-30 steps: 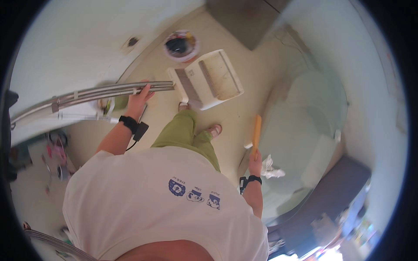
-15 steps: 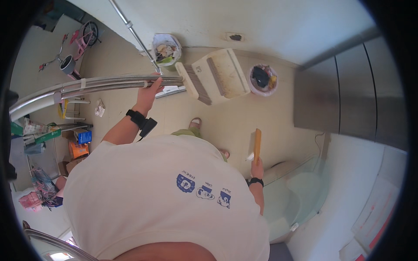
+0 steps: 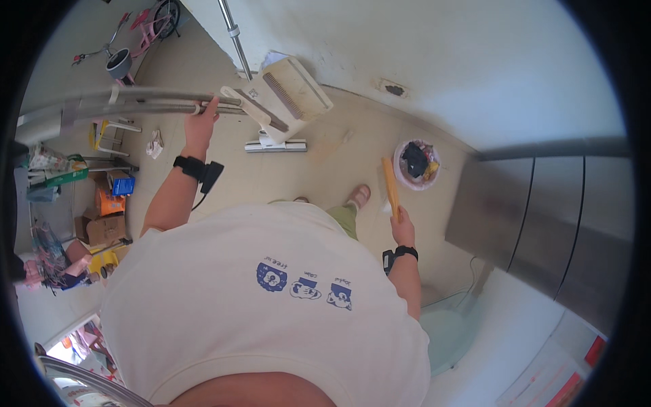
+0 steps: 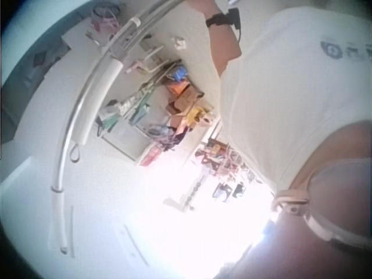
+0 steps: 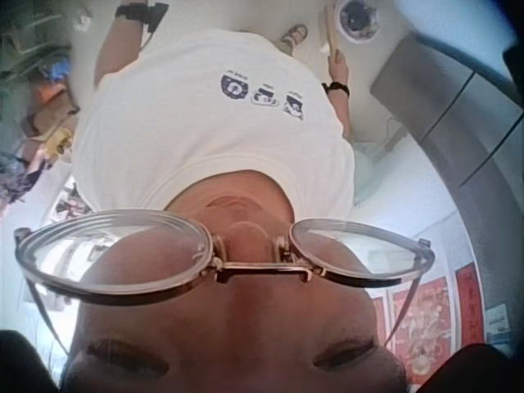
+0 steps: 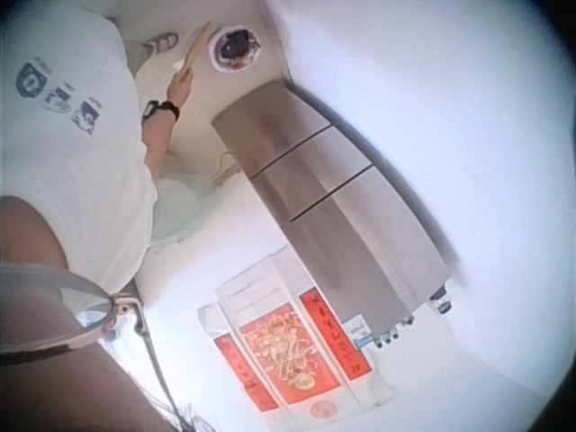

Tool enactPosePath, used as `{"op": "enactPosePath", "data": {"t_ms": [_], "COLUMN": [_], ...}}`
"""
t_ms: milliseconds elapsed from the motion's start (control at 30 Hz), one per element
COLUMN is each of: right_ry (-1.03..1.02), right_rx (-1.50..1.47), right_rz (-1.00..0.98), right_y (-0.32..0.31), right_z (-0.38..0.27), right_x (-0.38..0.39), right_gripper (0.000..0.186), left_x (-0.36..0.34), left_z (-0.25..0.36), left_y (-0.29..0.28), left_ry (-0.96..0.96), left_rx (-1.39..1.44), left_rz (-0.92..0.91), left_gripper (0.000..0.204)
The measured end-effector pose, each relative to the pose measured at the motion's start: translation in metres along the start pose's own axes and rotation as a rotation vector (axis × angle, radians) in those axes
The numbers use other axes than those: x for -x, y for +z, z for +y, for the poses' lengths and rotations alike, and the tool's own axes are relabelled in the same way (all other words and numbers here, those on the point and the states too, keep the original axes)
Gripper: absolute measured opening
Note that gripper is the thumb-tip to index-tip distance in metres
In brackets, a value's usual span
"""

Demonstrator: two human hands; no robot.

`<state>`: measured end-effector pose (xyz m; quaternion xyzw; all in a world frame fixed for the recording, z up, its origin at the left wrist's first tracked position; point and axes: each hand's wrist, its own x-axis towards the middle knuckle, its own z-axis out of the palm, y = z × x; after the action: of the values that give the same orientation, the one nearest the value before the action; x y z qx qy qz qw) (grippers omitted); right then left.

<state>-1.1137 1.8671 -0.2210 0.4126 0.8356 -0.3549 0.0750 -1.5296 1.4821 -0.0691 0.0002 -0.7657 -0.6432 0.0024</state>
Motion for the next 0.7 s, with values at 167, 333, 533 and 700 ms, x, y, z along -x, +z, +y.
{"op": "enactPosePath", "data": {"t_ms": [167,333,533,700], "right_ry": [-0.035,-0.014,-0.044,0.016], "right_rx": [0.157,0.275,0.340,0.338], "right_rz": [-0.154,-0.270,-0.287,-0.279], "right_y": [-0.044,-0.105,-0.142,-0.134], "right_z": [-0.001,-0.020,-0.043,-0.049], "right_x": [-0.044,-0.100,-0.136,-0.144], "right_gripper": [0.050,0.052,0.052,0.050], "left_x": [-0.040,-0.093,-0.145,-0.189], "left_z": [0.007,0.012,0.007,-0.014], "left_y": [0.001,0.019,0.016,0.012], "left_ry": [-0.017,-0.189,-0.296,-0.421], "left_rx": [-0.320,-0.378,-0.422,-0.380], "left_rz": [0.135,0.120,0.105,0.090], "left_gripper": [0.033,0.030,0.036,0.038]}}
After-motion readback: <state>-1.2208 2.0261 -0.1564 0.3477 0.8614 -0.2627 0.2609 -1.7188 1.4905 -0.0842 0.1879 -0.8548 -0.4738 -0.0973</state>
